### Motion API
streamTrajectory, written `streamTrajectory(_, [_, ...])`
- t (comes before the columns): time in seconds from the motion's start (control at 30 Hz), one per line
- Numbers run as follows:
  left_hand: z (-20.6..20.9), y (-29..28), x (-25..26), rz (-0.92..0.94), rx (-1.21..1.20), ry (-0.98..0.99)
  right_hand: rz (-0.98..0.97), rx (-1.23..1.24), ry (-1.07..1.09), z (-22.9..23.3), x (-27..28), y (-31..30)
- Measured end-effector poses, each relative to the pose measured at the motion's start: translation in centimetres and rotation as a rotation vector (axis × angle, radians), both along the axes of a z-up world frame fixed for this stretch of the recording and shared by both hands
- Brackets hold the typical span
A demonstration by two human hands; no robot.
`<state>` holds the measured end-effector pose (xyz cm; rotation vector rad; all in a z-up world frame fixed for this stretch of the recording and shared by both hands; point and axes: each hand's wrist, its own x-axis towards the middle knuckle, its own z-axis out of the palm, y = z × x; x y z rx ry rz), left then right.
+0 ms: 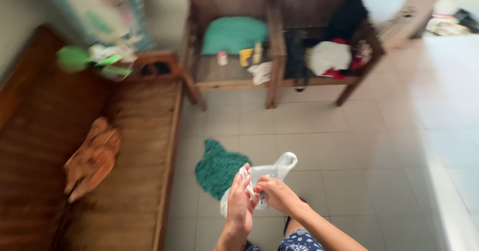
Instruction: The person picks up a bowl and jar from a table, places them in the sink, then collects trash from a bench and disposes of it. They then pick up a black garment and an orange towel, place each on a hanger, and hang both on a clothing rack.
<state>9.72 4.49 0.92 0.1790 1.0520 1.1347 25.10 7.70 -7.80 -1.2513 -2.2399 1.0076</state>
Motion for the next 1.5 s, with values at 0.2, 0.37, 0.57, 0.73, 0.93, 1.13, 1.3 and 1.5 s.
streamTrajectory(0.2, [0.0,4.6,8.9,-0.227,-0.032,0.009,-0.085,-0.027,0.002,3.5,9.3,2.1])
streamTrajectory(0.37, [0.8,9.4,18.5,-0.36,0.028,-0.058,-0.273,-0.133,-0.058,3.5,18.6,4.0])
streamTrajectory(0.57, [2.2,14.6,29.8,-0.547,0.082,-0.006,-0.427,-0.235,-0.21,1.9,29.0,7.7])
streamTrajectory(0.73, [1.7,19.9,36.5,-0.6,0.134,-0.071,-0.608,-0.227,0.082,5.6,37.2,10.6])
streamTrajectory(0.93, [-0.2,27.5,45.3,-0.674,0.054,-0.066,-1.004,0.315,-0.047,7.8,45.9,14.6])
streamTrajectory(1.13, [0.3,36.5,54.9,-0.865,-0.008,-0.058,-1.339,0.163,-0.113,2.0,55.7,22.6])
streamTrajectory(1.3, [1.4,45.1,63.0,-1.005,0.031,-0.059,-1.622,-0.171,0.216,-2.9,64.8,28.3])
streamTrajectory(1.5, [1.0,54.0,72.9,-0.993,0.069,-0.048,-1.599,-0.303,0.465,-3.8,76.6,31.7])
